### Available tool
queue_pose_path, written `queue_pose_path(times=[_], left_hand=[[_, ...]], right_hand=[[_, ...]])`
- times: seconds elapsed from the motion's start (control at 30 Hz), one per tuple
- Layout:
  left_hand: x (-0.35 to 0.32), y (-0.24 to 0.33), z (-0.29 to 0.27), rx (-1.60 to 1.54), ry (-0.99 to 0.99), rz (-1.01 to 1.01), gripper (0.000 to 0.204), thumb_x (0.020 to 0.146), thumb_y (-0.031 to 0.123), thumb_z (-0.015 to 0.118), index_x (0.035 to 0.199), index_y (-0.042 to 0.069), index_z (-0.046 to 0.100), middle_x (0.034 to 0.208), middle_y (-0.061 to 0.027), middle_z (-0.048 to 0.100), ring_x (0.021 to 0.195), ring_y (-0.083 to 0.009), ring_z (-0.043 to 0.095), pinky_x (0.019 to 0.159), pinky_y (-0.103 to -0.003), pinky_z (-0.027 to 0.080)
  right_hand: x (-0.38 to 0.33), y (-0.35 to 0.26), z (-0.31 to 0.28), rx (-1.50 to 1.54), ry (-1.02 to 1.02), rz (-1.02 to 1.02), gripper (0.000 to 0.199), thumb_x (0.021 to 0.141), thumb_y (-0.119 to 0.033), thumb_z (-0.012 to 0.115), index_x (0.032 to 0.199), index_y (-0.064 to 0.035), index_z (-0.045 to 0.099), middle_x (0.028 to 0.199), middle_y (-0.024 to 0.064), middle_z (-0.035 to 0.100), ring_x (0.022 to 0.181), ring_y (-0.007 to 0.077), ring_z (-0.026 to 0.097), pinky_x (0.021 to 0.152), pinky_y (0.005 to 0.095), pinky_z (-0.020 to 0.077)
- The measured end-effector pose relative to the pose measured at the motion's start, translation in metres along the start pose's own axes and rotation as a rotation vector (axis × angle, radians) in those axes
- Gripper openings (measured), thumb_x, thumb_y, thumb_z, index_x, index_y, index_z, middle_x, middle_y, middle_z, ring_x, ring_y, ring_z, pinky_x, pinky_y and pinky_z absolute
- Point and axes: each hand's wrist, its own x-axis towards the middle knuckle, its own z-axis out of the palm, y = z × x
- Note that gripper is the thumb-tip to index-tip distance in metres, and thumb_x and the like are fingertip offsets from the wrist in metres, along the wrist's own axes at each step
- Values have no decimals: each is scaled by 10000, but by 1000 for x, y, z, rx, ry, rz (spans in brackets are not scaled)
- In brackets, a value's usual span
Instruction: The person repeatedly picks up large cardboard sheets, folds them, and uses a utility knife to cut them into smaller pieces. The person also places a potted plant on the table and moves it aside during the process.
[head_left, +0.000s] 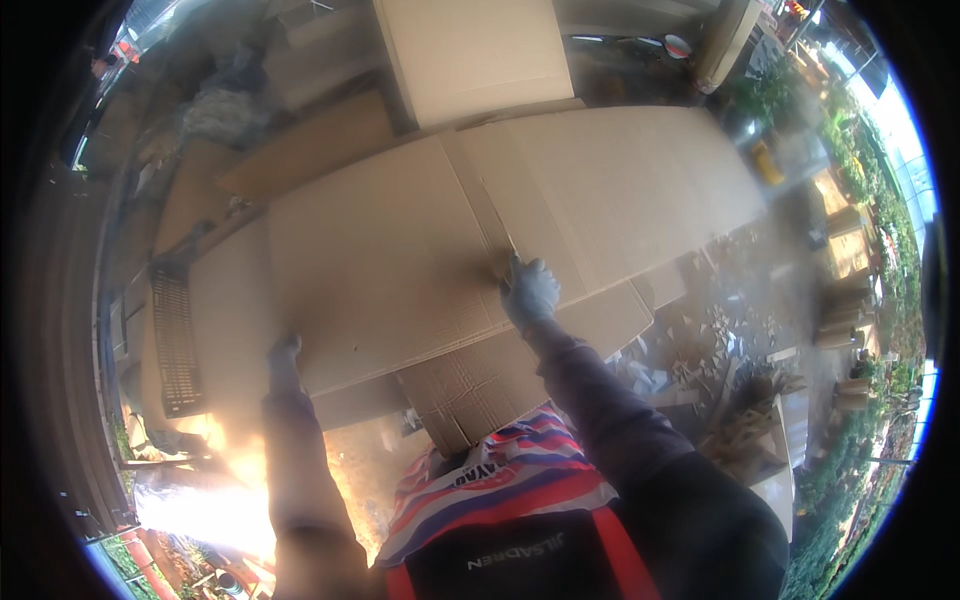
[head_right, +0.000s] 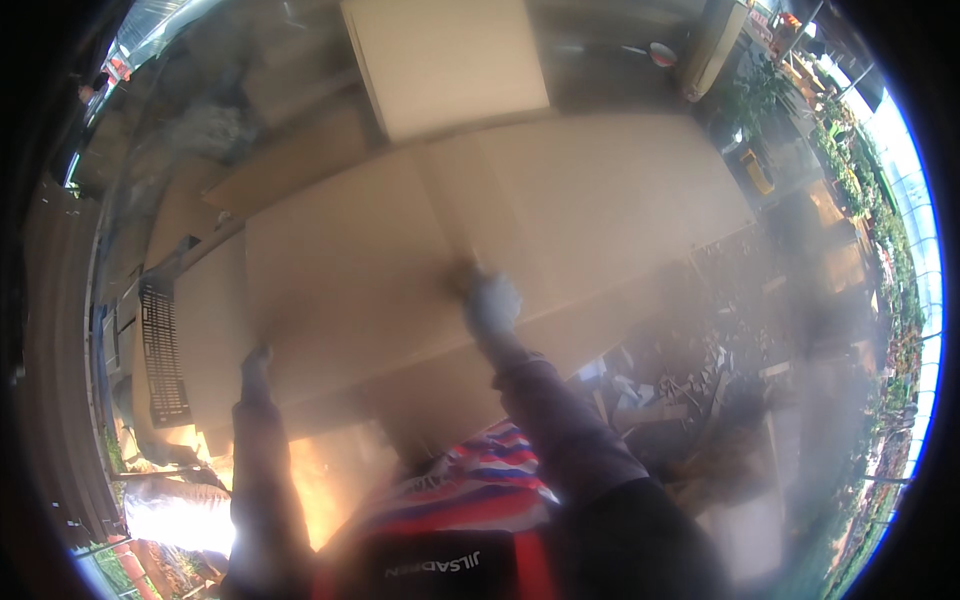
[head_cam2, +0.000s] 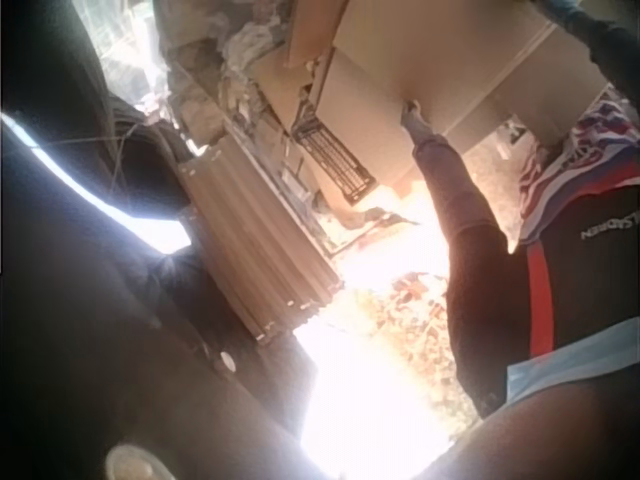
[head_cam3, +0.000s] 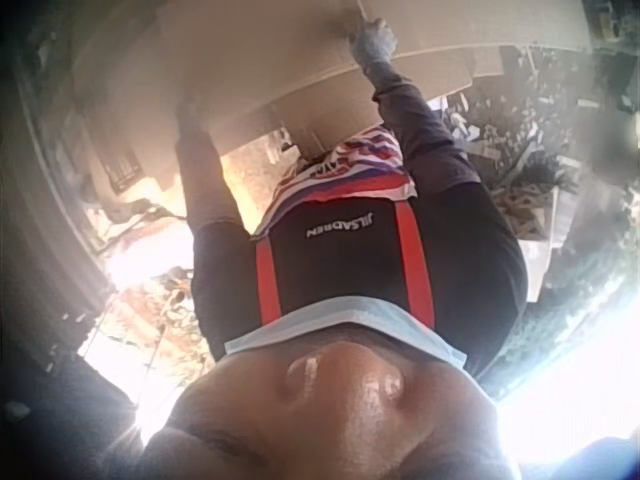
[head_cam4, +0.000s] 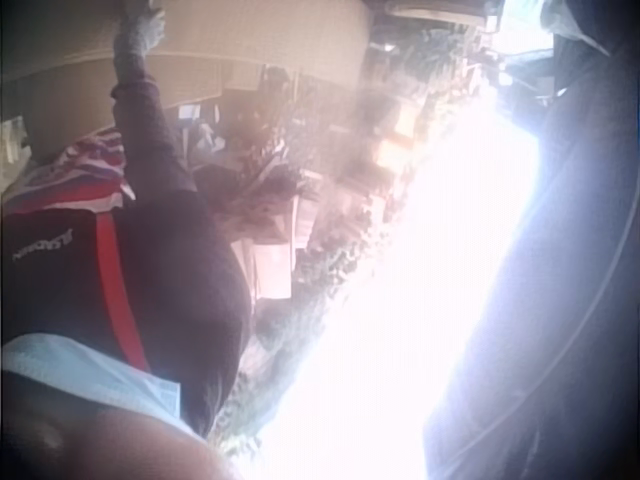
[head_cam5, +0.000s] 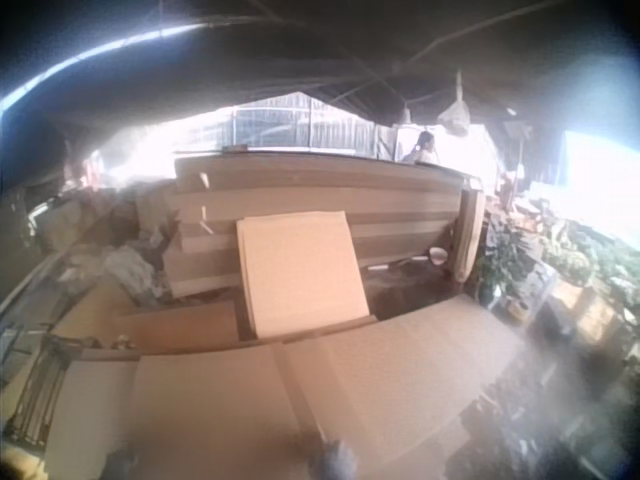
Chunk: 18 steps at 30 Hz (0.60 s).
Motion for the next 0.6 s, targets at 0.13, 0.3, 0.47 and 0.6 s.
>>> queue_pose_path(times=[0.13,0.3,0.47,0.6], left_hand=[[3,-3,1,-13,-26,-7,627,869,513,506,1367,136,451,1320,-99,460,1212,-271,379,971,-506,324],[9,2,13,-32,-77,0,669,863,557,493,1392,152,423,1363,-102,427,1256,-279,341,995,-530,300],[18,38,74,-178,-420,-2,712,857,601,479,1417,169,396,1407,-105,393,1300,-287,304,1018,-554,276],[-9,47,86,-187,-518,-134,746,853,636,468,1437,183,374,1441,-108,367,1334,-294,274,1038,-573,257]], right_hand=[[2,4,1,8,5,27,542,821,-356,667,1315,-185,524,1013,152,536,875,334,588,727,473,476],[-2,5,2,116,-101,8,527,822,-334,677,1304,-179,532,1015,150,536,876,330,587,722,468,471],[14,-8,18,212,-9,236,250,879,-228,581,1031,-30,592,965,146,611,869,339,626,762,431,501],[15,-22,35,-417,78,86,288,854,-218,587,1109,-92,633,1054,74,584,997,255,576,855,414,448]])
